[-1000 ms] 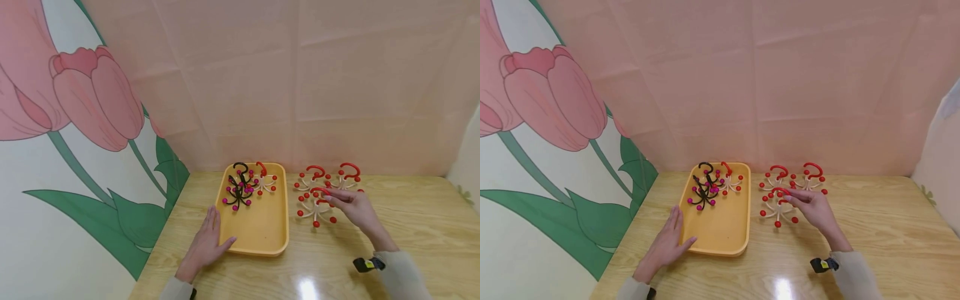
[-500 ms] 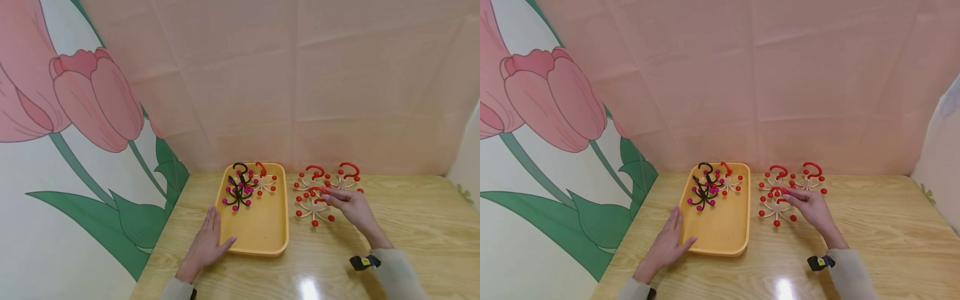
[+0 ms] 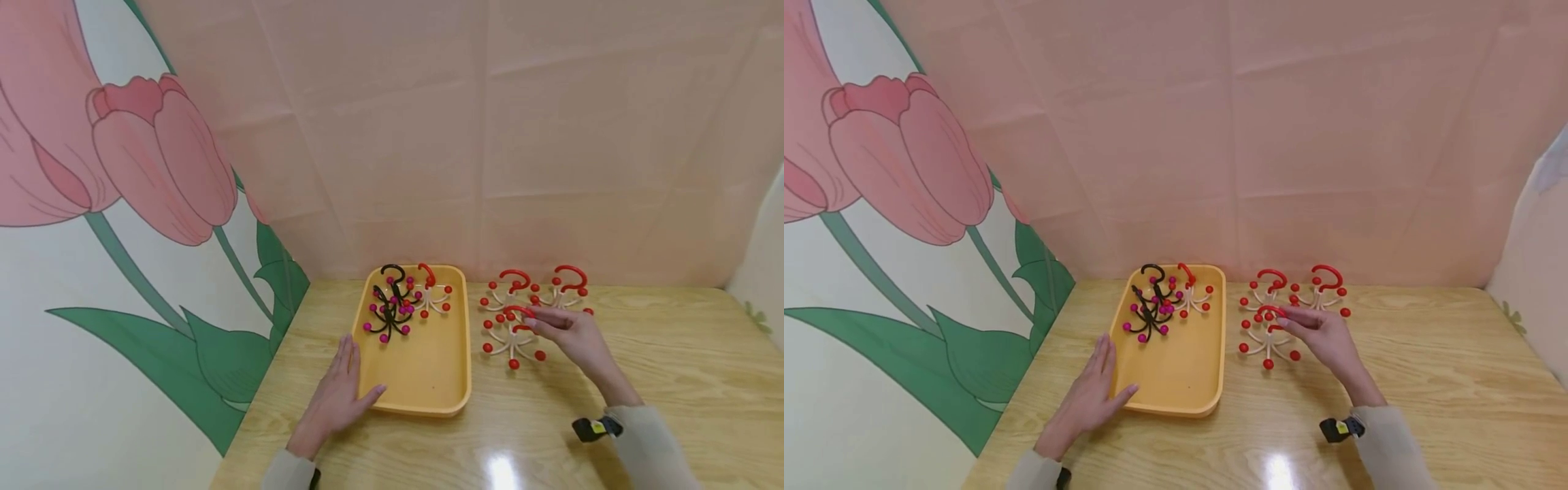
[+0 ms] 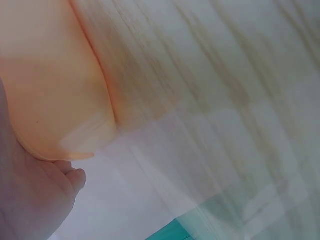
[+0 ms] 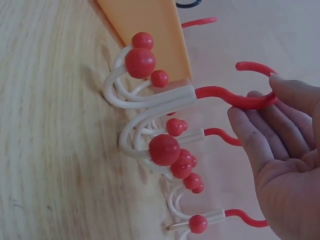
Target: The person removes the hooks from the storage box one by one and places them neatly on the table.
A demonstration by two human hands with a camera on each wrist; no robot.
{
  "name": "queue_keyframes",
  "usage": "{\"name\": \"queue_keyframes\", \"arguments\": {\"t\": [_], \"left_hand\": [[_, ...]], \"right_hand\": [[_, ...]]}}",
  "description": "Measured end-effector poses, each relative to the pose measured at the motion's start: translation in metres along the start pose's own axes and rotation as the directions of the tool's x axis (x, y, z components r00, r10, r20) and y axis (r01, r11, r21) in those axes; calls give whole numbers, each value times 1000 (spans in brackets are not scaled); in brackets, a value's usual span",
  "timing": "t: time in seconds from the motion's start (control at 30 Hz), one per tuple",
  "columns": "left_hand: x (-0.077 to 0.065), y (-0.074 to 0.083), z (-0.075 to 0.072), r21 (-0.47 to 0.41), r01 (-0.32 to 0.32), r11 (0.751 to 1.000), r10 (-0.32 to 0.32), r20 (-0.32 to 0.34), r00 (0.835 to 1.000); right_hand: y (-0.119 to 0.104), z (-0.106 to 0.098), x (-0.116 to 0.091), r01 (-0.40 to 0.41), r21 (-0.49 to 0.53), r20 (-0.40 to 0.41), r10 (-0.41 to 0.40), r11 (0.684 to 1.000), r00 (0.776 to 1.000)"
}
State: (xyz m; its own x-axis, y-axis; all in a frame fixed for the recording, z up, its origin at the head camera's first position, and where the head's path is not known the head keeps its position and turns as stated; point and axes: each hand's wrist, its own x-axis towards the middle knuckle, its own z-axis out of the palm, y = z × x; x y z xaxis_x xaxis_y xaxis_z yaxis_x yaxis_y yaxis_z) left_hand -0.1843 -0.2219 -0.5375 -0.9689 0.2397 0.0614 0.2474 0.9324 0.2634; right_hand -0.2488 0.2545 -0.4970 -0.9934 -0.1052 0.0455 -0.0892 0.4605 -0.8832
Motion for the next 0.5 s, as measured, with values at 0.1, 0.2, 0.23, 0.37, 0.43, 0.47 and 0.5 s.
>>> {"name": "queue_keyframes", "arguments": {"t": [0.1, 0.2, 0.23, 0.37, 0.43, 0.47, 0.5], "left_hand": [[1, 0, 0, 2, -7, 1000, 7, 4, 1000], [1, 0, 1, 5, -13, 1000, 13, 0, 1000], [1, -1, 1, 5, -15, 1000, 15, -3, 1000], [1, -1, 3, -3, -10, 1000, 10, -5, 1000], [2, 0, 3, 1, -3, 1000, 3, 1, 1000], [2, 0, 4, 2, -4, 1000, 4, 1, 1000], [3, 0, 4, 10, -1, 1000, 1, 4, 1000]], "right_hand": [[-5, -1, 1, 16, 0, -24, -16, 1000, 1000], [-14, -3, 3, 43, 13, -56, -42, 999, 998], [-18, -3, 4, 55, 17, -69, -53, 998, 996], [-38, -2, 4, 91, 30, -109, -87, 995, 990], [-48, 1, 4, 113, 36, -129, -107, 993, 986], [-52, 3, 4, 123, 43, -139, -116, 991, 983], [-57, 5, 3, 136, 57, -149, -126, 989, 981]]}}
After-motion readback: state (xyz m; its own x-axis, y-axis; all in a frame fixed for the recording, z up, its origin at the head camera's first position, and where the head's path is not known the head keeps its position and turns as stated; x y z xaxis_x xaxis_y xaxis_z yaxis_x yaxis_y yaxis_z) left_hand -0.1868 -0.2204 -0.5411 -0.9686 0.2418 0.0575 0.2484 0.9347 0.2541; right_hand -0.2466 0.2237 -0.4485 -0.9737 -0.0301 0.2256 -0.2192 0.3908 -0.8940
